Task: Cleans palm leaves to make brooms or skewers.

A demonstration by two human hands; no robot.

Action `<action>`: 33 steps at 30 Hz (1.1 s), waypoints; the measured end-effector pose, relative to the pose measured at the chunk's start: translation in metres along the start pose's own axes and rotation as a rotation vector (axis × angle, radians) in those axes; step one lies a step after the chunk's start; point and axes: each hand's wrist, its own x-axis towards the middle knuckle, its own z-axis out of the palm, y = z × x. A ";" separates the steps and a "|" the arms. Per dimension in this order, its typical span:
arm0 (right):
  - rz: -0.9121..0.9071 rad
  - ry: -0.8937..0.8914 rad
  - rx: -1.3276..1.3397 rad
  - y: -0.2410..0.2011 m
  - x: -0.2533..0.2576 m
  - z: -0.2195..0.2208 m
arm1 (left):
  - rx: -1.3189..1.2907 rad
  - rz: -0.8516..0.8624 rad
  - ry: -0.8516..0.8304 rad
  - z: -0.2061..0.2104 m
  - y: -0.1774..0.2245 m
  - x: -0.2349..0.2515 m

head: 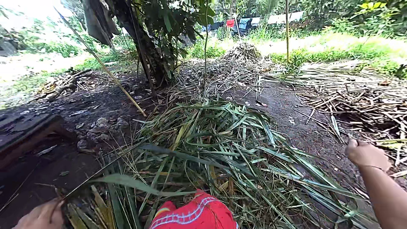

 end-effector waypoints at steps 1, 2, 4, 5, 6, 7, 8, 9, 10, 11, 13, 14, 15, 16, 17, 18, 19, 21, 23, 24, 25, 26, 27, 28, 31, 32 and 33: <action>-0.077 -0.028 0.071 -0.011 -0.015 0.003 | -0.051 0.145 0.060 0.006 0.027 0.007; -0.194 -0.053 0.176 -0.028 -0.036 0.008 | -0.102 0.281 0.142 0.013 0.058 0.013; -0.395 -0.145 0.428 -0.071 -0.091 0.022 | -0.196 0.461 0.259 0.020 0.133 0.023; -0.456 -0.240 0.558 -0.094 -0.120 0.028 | -0.242 0.530 0.298 0.020 0.171 0.027; -0.515 -0.341 0.696 -0.115 -0.149 0.032 | -0.286 0.598 0.327 0.020 0.208 0.029; -0.561 -0.451 0.846 -0.135 -0.177 0.033 | -0.327 0.669 0.341 0.020 0.244 0.029; -0.596 -0.542 0.986 -0.153 -0.202 0.031 | -0.367 0.746 0.346 0.019 0.277 0.028; -0.606 -0.610 1.114 -0.170 -0.222 0.028 | -0.396 0.824 0.356 0.019 0.308 0.026; -0.588 -0.652 1.240 -0.184 -0.239 0.026 | -0.416 0.899 0.386 0.018 0.336 0.022; -0.536 -0.655 1.375 -0.196 -0.251 0.025 | -0.432 0.968 0.424 0.017 0.362 0.018; -0.377 -0.546 1.614 -0.214 -0.265 0.023 | -0.449 1.077 0.479 0.015 0.399 0.008; -0.295 -0.465 1.695 -0.221 -0.267 0.021 | -0.452 1.115 0.511 0.016 0.411 0.004; -0.223 -0.387 1.744 -0.225 -0.267 0.021 | -0.451 1.143 0.541 0.018 0.419 0.000; -0.176 -0.325 1.764 -0.226 -0.265 0.021 | -0.456 1.164 0.564 0.020 0.424 -0.002; -0.152 -0.271 1.771 -0.226 -0.263 0.022 | -0.468 1.177 0.575 0.023 0.427 -0.004; -0.152 -0.239 1.770 -0.224 -0.261 0.023 | -0.495 1.180 0.557 0.026 0.429 -0.005; -0.171 -0.218 1.771 -0.221 -0.258 0.025 | -0.539 1.164 0.486 0.027 0.430 -0.005; -0.231 -0.202 1.774 -0.213 -0.255 0.028 | -0.701 1.044 0.104 0.017 0.433 -0.009; -0.332 -0.207 1.768 -0.204 -0.254 0.029 | -0.909 0.814 -0.413 -0.005 0.442 -0.007; -0.375 -0.208 1.758 -0.200 -0.254 0.030 | -0.995 0.719 -0.593 -0.013 0.450 -0.005; -0.411 -0.203 1.741 -0.196 -0.255 0.031 | -1.073 0.647 -0.710 -0.019 0.458 -0.003; -0.442 -0.181 1.723 -0.192 -0.256 0.032 | -1.143 0.598 -0.786 -0.023 0.465 -0.002; -0.463 -0.143 1.704 -0.187 -0.255 0.033 | -1.210 0.560 -0.822 -0.023 0.472 -0.002; -0.475 -0.096 1.686 -0.182 -0.254 0.034 | -1.270 0.532 -0.837 -0.022 0.479 -0.002; -0.450 0.018 1.702 -0.171 -0.252 0.039 | -1.321 0.579 -0.909 -0.017 0.494 -0.010; -0.436 0.036 1.706 -0.167 -0.250 0.039 | -1.307 0.608 -0.969 -0.017 0.498 -0.014; -0.423 0.051 1.705 -0.164 -0.248 0.039 | -1.287 0.629 -1.019 -0.016 0.502 -0.018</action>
